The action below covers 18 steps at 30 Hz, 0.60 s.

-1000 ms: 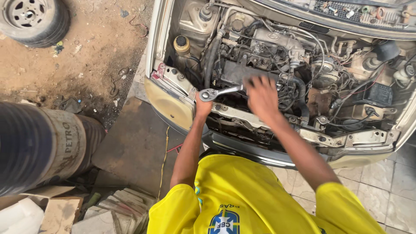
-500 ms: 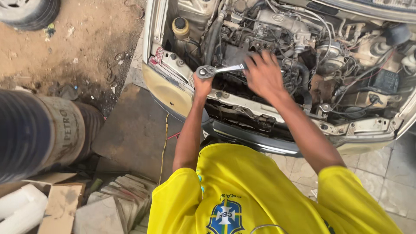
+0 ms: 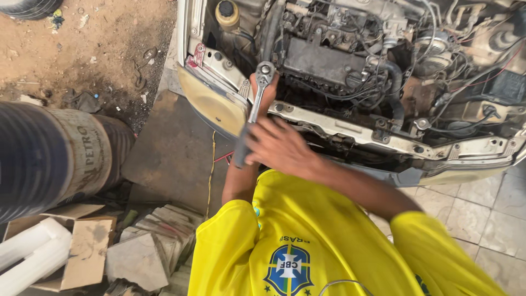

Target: The person uses a ratchet with various extensions and a screwdriver to loosen and remove bolts from components in a car engine bay, handling wires and reaching around parts of the engine.

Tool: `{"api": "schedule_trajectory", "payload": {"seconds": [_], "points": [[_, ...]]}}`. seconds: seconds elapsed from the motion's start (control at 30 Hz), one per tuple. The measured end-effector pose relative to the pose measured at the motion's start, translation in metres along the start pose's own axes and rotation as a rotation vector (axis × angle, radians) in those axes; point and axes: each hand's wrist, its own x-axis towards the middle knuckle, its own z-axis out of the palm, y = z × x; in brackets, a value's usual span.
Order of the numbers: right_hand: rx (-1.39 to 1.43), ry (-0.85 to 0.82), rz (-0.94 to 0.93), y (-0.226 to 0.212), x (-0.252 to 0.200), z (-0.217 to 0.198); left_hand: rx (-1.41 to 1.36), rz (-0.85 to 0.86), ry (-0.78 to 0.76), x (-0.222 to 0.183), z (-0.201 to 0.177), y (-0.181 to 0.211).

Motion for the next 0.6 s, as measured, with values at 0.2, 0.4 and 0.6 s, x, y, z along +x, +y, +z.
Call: {"api": "schedule_trajectory", "payload": {"seconds": [0.2, 0.4, 0.6], "points": [[-0.343, 0.339, -0.319, 0.005, 0.156, 0.015, -0.119, 0.079, -0.013, -0.034, 0.004, 0.026], [-0.021, 0.354, 0.103, 0.114, 0.230, -0.023, -0.197, 0.045, -0.044, -0.032, -0.013, 0.066], [-0.113, 0.588, 0.202, 0.228, 0.135, -0.040, -0.071, 0.001, -0.043, -0.032, -0.013, 0.058]]}}
